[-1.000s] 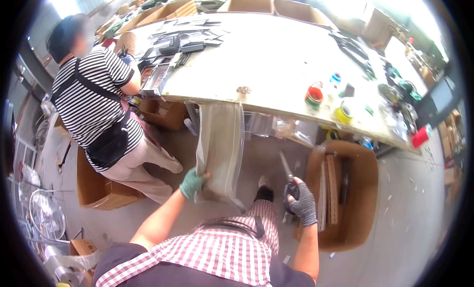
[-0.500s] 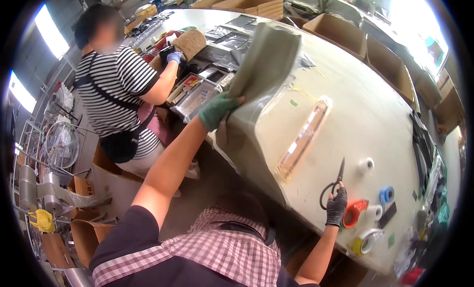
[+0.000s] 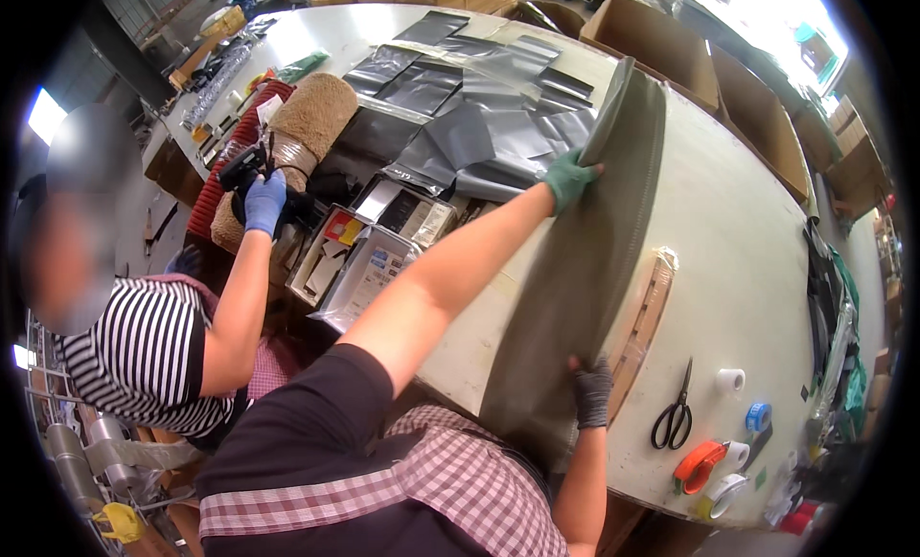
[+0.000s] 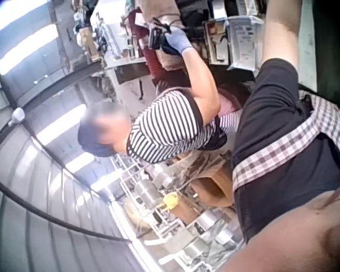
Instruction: The person wraps a long wooden item in plastic film and secures it with tape. They then cut a piece of silver shipping mailer, place the wrapped item inside, and seal the mailer with tape. Finally, they affix a shipping label to the package.
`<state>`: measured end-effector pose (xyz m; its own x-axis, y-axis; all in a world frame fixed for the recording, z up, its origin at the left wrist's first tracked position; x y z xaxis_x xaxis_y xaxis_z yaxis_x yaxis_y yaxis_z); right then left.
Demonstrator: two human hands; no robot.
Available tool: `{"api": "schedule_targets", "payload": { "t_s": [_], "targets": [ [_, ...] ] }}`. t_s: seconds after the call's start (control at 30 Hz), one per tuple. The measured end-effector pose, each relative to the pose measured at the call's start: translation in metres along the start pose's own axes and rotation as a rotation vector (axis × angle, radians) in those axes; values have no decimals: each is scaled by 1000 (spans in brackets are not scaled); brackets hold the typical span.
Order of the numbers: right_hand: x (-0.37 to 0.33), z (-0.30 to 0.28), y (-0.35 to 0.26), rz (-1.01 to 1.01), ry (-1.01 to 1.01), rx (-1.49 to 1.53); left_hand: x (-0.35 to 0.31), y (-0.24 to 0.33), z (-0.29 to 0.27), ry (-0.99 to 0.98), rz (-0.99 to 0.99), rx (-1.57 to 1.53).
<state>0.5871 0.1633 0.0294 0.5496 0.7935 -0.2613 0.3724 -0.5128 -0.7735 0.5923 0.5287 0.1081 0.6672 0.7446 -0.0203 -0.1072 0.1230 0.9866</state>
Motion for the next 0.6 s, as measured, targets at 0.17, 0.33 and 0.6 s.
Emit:
{"api": "schedule_targets", "payload": {
  "t_s": [0.17, 0.33, 0.6],
  "targets": [
    [30, -26, 7, 70, 410, 181, -56, 17, 56, 248, 708, 1021],
    [115, -45, 64, -110, 460, -144, -238, -48, 81, -673, 501, 1298],
    [83, -53, 11, -361, 347, 240, -354, -108, 18, -808, 139, 1343]
  ]
}}
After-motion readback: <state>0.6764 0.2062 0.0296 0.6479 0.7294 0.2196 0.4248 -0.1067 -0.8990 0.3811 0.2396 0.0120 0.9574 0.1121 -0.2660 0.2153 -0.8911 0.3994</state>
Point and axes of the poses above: each hand's wrist, its own x-axis towards the middle knuckle, its own z-axis out of the palm, y = z × x, the point moved 2 cm from there along x, towards the middle knuckle, and after that the axes turned 6 degrees about -z, right-handed, at the moved point
